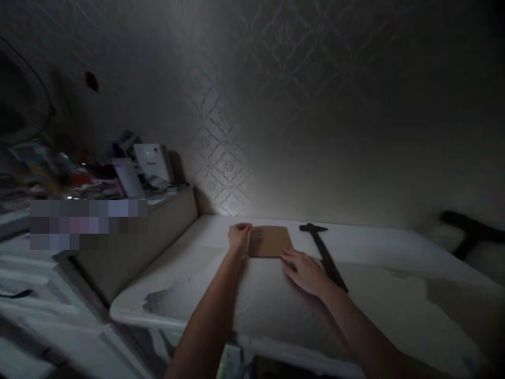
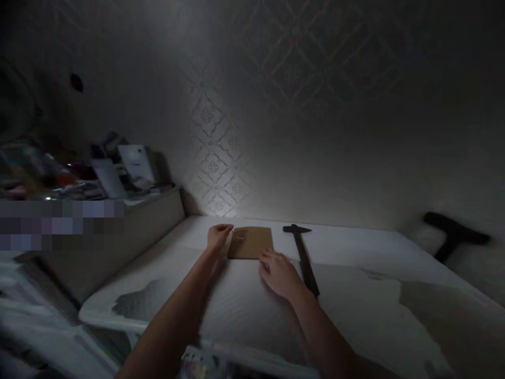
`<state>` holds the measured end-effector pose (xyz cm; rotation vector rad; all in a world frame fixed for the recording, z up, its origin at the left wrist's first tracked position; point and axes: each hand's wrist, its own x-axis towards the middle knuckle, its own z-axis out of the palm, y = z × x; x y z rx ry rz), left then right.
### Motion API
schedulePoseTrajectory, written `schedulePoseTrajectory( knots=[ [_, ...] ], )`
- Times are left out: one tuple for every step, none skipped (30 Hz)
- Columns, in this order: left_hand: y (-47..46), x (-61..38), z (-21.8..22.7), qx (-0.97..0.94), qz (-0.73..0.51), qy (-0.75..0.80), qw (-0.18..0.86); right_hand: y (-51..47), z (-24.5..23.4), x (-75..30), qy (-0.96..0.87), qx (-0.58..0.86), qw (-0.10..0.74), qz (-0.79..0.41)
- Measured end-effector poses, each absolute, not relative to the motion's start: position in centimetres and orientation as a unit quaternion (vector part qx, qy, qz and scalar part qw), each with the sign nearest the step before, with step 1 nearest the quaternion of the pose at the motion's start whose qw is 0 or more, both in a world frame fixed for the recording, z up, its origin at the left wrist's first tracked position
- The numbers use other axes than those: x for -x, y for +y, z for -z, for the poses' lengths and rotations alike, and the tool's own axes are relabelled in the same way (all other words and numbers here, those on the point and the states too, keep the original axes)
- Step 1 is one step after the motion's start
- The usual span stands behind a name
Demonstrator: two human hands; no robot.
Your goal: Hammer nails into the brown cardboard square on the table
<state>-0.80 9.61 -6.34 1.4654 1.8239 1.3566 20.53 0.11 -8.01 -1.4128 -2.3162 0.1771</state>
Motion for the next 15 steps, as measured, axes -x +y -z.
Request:
schedulePoseTrajectory(
  knots=[
    [9.7,0.7,6.5,-0.527,-0.491,0.658,0.221,0.0,7.9,-20.5,-0.834,0.506,0.212,-0.063],
    [9.7,0.6,6.6,-0.527,-0.490,0.658,0.224,0.0,7.9,-20.5,-0.835,0.503,0.214,-0.063],
    [9.8,0.6,6.7,-0.528,-0.487,0.658,0.226,-0.1,7.9,-20.5,-0.835,0.501,0.218,-0.062],
    [9.8,0.6,6.8,-0.528,-0.484,0.659,0.228,-0.1,7.9,-20.5,-0.835,0.500,0.222,-0.061],
    [9.9,0.7,6.9,-0.528,-0.480,0.662,0.229,-0.1,7.9,-20.5,-0.834,0.500,0.225,-0.062],
    [10.0,0.9,7.0,-0.526,-0.477,0.666,0.228,-0.1,7.9,-20.5,-0.834,0.499,0.228,-0.063],
    [10.0,1.1,7.1,-0.521,-0.476,0.671,0.225,-0.1,8.0,-20.5,-0.834,0.498,0.229,-0.065],
    [10.1,1.4,7.2,-0.515,-0.476,0.677,0.223,-0.1,8.0,-20.6,-0.834,0.498,0.229,-0.066],
    [10.3,1.7,7.3,-0.507,-0.477,0.684,0.219,-0.1,8.1,-20.6,-0.834,0.497,0.230,-0.067],
    [10.4,2.0,7.3,-0.498,-0.480,0.690,0.216,-0.1,8.1,-20.6,-0.834,0.497,0.231,-0.068],
    [10.5,2.2,7.4,-0.489,-0.483,0.694,0.214,-0.1,8.1,-20.6,-0.833,0.498,0.232,-0.069],
    [10.7,2.4,7.5,-0.480,-0.488,0.697,0.213,-0.1,8.1,-20.7,-0.832,0.498,0.234,-0.069],
    [10.8,2.6,7.6,-0.473,-0.494,0.698,0.213,-0.1,8.1,-20.7,-0.831,0.498,0.236,-0.069],
    [10.9,2.7,7.7,-0.467,-0.500,0.697,0.214,0.0,8.1,-20.7,-0.831,0.497,0.239,-0.071],
    [11.1,2.7,7.8,-0.464,-0.507,0.694,0.216,0.0,8.2,-20.7,-0.831,0.496,0.242,-0.073]
  ],
)
